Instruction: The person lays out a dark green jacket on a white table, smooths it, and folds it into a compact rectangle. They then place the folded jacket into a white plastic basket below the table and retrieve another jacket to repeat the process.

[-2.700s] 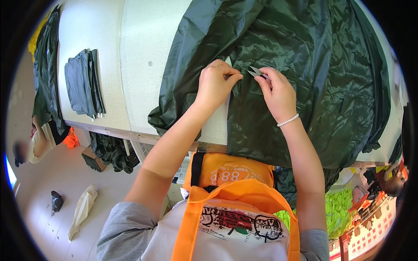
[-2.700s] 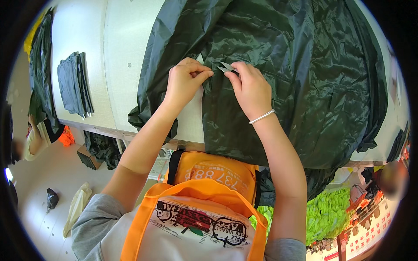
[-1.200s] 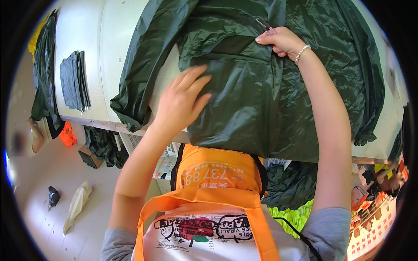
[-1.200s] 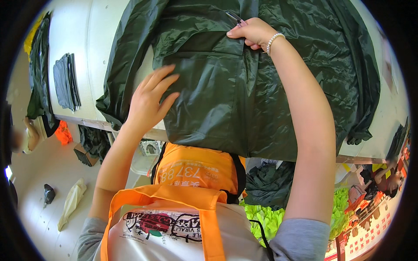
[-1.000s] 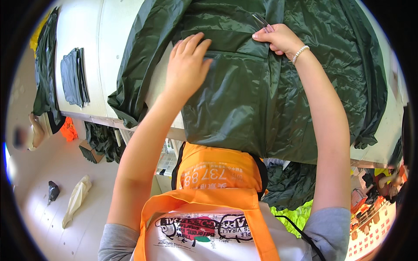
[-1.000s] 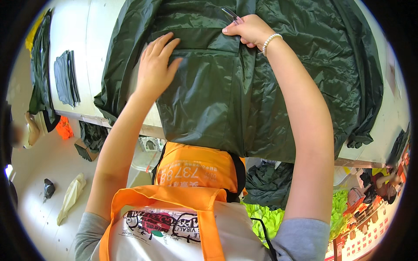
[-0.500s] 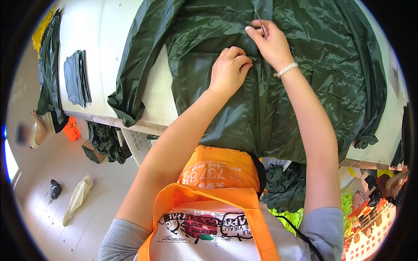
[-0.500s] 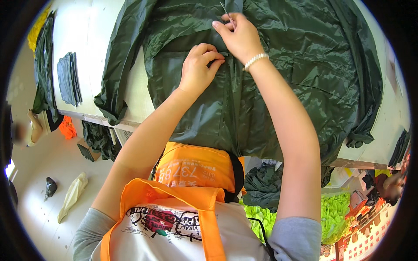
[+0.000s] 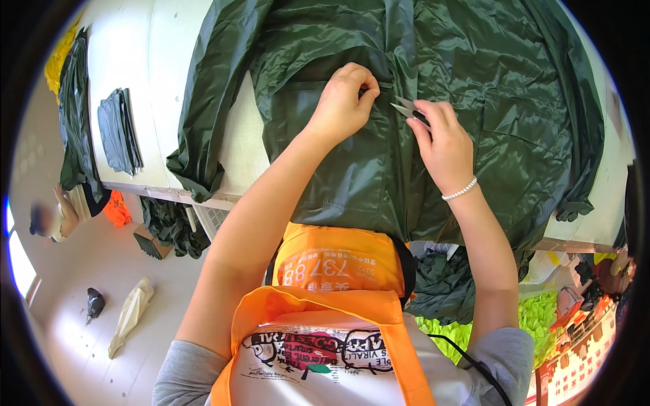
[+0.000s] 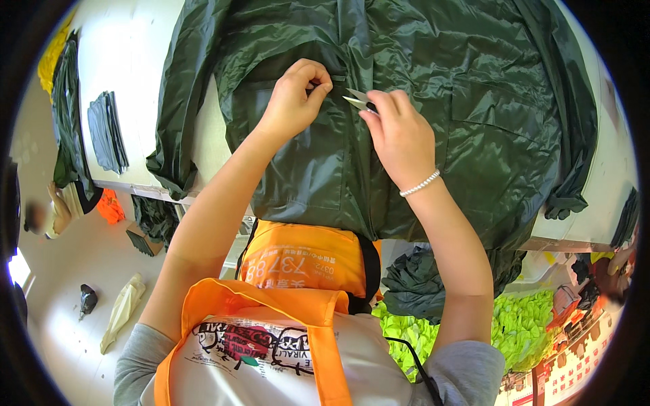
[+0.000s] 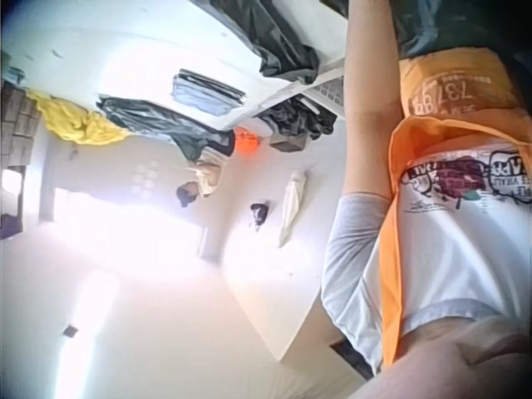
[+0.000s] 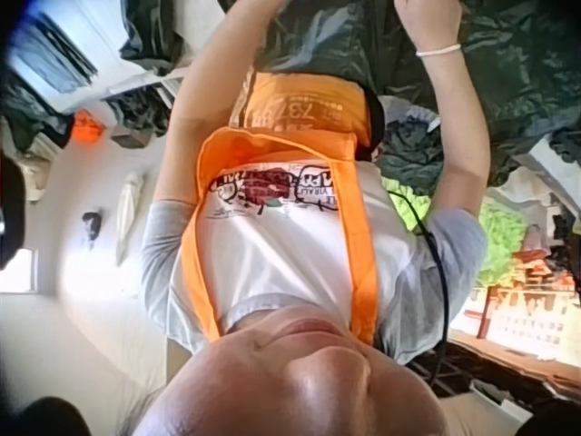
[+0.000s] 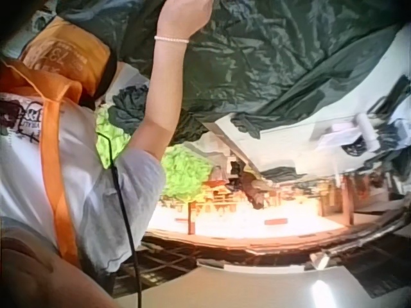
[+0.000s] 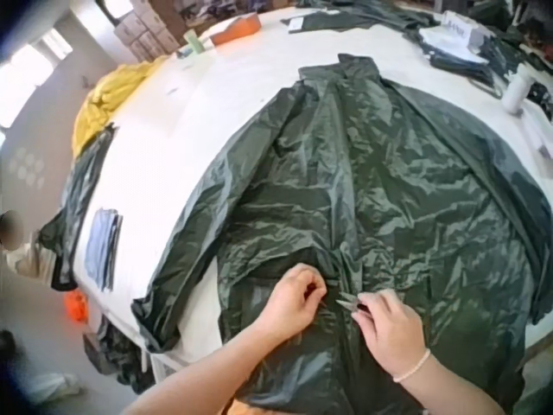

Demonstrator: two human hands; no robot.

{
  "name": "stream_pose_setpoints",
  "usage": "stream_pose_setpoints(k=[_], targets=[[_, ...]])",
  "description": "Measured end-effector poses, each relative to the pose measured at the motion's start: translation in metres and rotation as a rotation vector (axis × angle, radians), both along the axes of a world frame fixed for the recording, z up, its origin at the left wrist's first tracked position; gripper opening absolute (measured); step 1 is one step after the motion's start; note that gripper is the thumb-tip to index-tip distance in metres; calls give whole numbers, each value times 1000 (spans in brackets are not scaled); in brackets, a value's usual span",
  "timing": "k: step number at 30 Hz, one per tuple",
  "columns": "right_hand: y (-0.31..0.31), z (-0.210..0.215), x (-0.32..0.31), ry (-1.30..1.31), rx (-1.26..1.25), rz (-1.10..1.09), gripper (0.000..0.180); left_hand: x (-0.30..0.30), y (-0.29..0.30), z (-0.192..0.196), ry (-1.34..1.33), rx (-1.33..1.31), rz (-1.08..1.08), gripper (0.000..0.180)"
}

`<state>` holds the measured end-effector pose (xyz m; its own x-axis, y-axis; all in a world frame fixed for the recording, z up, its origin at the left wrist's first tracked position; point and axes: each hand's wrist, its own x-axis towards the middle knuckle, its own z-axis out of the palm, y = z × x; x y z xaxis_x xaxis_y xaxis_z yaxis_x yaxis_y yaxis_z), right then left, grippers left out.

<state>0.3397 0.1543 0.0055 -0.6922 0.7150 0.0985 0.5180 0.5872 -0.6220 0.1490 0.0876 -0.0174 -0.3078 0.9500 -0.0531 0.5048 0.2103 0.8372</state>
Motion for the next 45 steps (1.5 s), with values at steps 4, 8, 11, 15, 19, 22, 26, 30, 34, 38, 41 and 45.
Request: stream_pose_setpoints(k=[4, 8, 11, 15, 19, 22, 26, 30, 34, 38, 41, 45], targets=[[8, -5, -11, -67, 200, 109, 22, 0, 2, 3, -57, -30, 9, 6], [14, -6, -16, -108, 246, 177, 21, -2, 1, 1, -42, -16, -8, 9], [16, -9, -14, -130, 257, 193, 20, 1, 2, 5, -6, 4, -15, 14], [16, -10, -15, -122, 268, 212, 19, 0, -2, 1, 19, 14, -17, 20], [19, -13, -14, -73, 211, 198, 18, -2, -3, -2, 35, 37, -36, 21], [21, -16, -14, -61, 179, 192, 18, -2, -3, -2, 38, 49, -41, 21], [21, -16, -12, -59, 174, 188, 18, -1, -4, -3, 25, 63, -43, 21], [20, -9, -12, -14, 97, 185, 19, -3, -4, 1, -13, 83, -54, 23], [7, 12, -20, 269, -130, 47, 40, -8, -35, 25, 140, 163, 28, 21], [17, 17, -41, 142, -114, -101, 50, -37, -129, 48, 432, 234, 223, 25], [4, 17, -51, -73, -271, 62, 28, -106, -223, 61, 794, 14, 326, 47], [-22, 18, -48, -289, -387, 194, 18, -170, -300, 91, 791, -416, 18, 53]])
